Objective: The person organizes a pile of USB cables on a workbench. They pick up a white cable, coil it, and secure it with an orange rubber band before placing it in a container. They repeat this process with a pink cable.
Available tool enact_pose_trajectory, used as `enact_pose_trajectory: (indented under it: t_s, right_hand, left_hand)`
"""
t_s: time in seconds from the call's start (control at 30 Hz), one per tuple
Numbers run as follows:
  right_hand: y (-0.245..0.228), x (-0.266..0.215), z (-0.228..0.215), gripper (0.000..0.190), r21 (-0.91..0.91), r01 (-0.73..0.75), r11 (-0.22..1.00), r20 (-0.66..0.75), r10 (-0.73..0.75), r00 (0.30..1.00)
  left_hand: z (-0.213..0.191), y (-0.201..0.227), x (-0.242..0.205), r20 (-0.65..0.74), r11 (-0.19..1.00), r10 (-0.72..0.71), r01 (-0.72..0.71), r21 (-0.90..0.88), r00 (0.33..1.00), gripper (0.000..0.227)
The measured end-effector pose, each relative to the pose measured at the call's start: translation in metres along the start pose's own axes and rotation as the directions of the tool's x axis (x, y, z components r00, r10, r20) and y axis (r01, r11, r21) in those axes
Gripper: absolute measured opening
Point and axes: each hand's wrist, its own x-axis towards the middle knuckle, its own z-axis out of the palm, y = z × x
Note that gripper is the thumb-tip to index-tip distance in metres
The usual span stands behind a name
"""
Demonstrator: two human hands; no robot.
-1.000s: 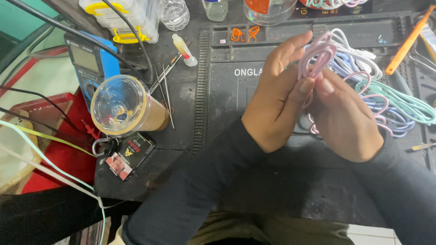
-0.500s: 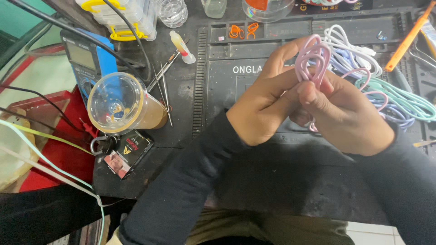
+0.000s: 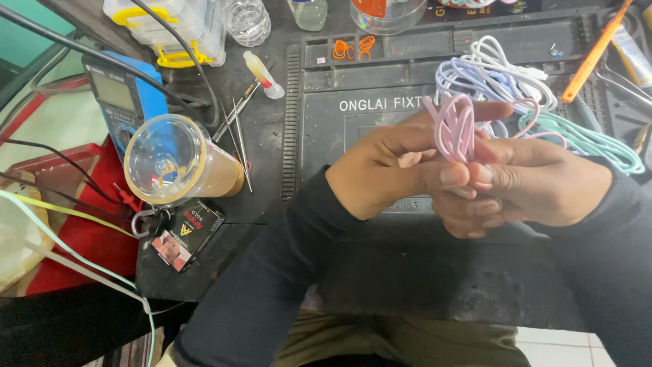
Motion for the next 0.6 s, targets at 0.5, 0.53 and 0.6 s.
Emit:
enact_pose_trajectory:
  t_s: [0.5,0.53,0.6]
  right_hand:
    - [0.014,0.025,0.008,0.025,-0.025,0.039,0.999,-0.586,-0.046,0.809]
    - [0.010,0.029,0.015,0.027,-0.306,-0.118,0.945,-0.621,-0.105,0.776]
    - [0.004,0.034,0.025,0.053,-0.541,-0.279,0.794,-0.644,-0.177,0.744]
  left_hand:
    - [-0.003,-0.014,0.010,-0.273,0.814,0.227,-0.028,0.580,0.935,0.043]
    - [-0.001,-0.008,0.009,-0.306,0.859,0.183,-0.001,0.512,0.934,0.038]
    - [0.003,-0.005,0.010,-0.328,0.899,0.131,0.028,0.437,0.936,0.032]
